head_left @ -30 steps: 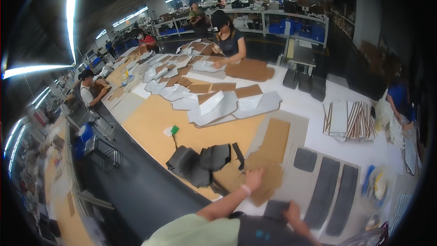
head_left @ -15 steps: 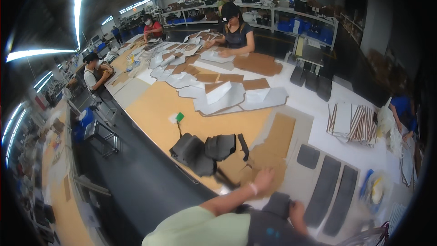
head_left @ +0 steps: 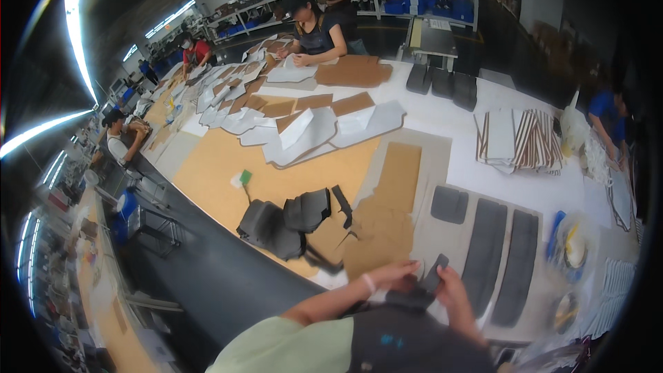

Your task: The person assembles grey leather pieces by hand, aligning them onto cardboard templates on a workshop table.

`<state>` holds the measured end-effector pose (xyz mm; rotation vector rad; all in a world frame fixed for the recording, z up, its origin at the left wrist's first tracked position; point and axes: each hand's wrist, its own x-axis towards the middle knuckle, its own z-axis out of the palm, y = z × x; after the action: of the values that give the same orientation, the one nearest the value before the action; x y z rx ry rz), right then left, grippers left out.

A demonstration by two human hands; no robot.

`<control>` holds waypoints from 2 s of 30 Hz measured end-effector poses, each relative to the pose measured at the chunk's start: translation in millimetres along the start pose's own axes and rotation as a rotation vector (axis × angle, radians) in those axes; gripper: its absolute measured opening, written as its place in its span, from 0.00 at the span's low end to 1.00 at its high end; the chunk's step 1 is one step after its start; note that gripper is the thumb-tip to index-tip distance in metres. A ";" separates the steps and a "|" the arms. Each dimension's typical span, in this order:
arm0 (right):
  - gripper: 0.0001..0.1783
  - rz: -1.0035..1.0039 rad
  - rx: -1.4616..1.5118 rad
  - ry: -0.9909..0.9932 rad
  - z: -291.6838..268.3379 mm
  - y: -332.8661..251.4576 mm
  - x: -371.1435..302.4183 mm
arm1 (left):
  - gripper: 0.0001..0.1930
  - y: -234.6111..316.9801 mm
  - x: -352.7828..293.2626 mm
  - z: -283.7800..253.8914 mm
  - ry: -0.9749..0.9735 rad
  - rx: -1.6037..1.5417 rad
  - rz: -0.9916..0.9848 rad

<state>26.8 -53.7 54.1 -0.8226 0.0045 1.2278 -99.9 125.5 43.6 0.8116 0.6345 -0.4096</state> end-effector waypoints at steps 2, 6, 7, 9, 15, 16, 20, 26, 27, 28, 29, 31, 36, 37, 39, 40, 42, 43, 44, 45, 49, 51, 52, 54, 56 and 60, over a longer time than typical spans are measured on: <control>0.16 0.063 0.088 -0.047 -0.6 -2.9 -3.6 | 0.36 -3.9 -0.9 0.8 -0.172 0.078 -0.002; 0.15 0.140 0.318 -0.079 37.4 -27.1 -21.6 | 0.36 2.0 -2.6 11.4 -0.117 0.104 -0.041; 0.18 0.102 0.345 -0.177 36.6 -28.9 -23.7 | 0.33 5.3 -5.0 16.7 -0.122 0.029 -0.106; 0.19 0.097 0.338 -0.155 28.6 -27.5 -17.2 | 0.27 11.5 -6.5 20.2 -0.235 -0.222 -0.197; 0.21 0.102 0.365 -0.051 -3.4 -32.6 9.1 | 0.29 30.9 10.5 6.5 0.155 0.115 0.323; 0.18 0.116 0.325 -0.024 -4.1 -37.0 14.2 | 0.31 30.6 17.2 -4.4 0.190 0.226 0.360; 0.15 0.129 0.053 0.084 -35.4 -26.1 31.5 | 0.36 25.5 41.4 -10.9 0.314 0.430 0.476; 0.13 0.121 -0.584 0.418 -65.1 2.6 48.2 | 0.32 4.9 57.9 -16.9 0.422 1.061 0.583; 0.13 0.077 -0.696 0.459 -62.2 3.4 46.4 | 0.28 5.4 54.2 -14.7 0.387 1.100 0.520; 0.13 0.032 -0.809 0.499 -58.9 4.0 45.1 | 0.28 1.9 56.5 -18.4 0.387 1.097 0.513; 0.13 0.038 -0.807 0.499 -55.1 4.6 45.0 | 0.22 -1.3 59.8 -22.8 0.458 1.073 0.539; 0.16 0.002 -0.822 0.529 -47.8 5.4 44.2 | 0.16 -4.2 62.2 -28.0 0.530 1.048 0.561; 0.14 -0.178 -1.139 0.527 -52.7 21.1 46.4 | 0.10 -3.4 63.8 -30.6 0.412 0.680 0.476; 0.13 -0.216 -1.130 0.555 -47.8 15.7 45.8 | 0.10 3.9 63.3 -25.1 0.410 0.681 0.473; 0.11 -0.325 -1.131 0.557 -37.0 -5.5 45.6 | 0.10 18.7 59.1 -13.0 0.470 0.767 0.640; 0.10 -0.439 -1.130 0.559 -32.6 -17.1 47.7 | 0.10 28.3 60.3 -7.9 0.470 0.767 0.637; 0.09 -0.553 -1.124 0.556 -34.1 -36.6 62.1 | 0.09 54.7 72.2 1.2 0.523 0.760 0.746; 0.07 -0.669 -1.117 0.547 -34.9 -47.8 71.5 | 0.09 68.2 78.8 3.8 0.520 0.761 0.746; 0.07 -0.670 -1.116 0.551 -35.7 -58.7 80.0 | 0.09 82.1 85.6 6.4 0.532 0.832 0.768; 0.07 -0.743 -1.106 0.532 -33.4 -70.0 89.2 | 0.10 93.2 92.6 6.7 0.547 0.903 0.790; 0.05 -0.648 -0.776 0.571 -34.2 -90.4 126.4 | 0.11 115.9 129.8 0.2 0.603 0.949 0.873; 0.05 -0.530 -0.602 0.597 -50.8 -84.0 146.2 | 0.11 107.8 157.8 -20.0 0.615 0.882 0.832; 0.05 -0.443 -0.672 0.658 -62.0 -80.5 152.5 | 0.11 105.9 164.3 -22.0 0.609 0.883 0.831; 0.06 -0.348 -0.740 0.720 -74.8 -75.2 157.9 | 0.11 103.2 171.6 -24.0 0.610 0.918 0.725; 0.09 -0.372 -0.872 0.748 -76.7 -70.8 159.7 | 0.11 101.9 172.6 -24.7 0.624 0.928 0.744; 0.11 -0.439 -0.881 0.770 -75.9 -66.2 159.5 | 0.11 101.4 170.4 -25.0 0.631 0.930 0.747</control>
<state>172.9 29.6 -31.3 -1.9125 -0.0937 0.3948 74.7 191.6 -27.7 2.0224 0.6514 0.3058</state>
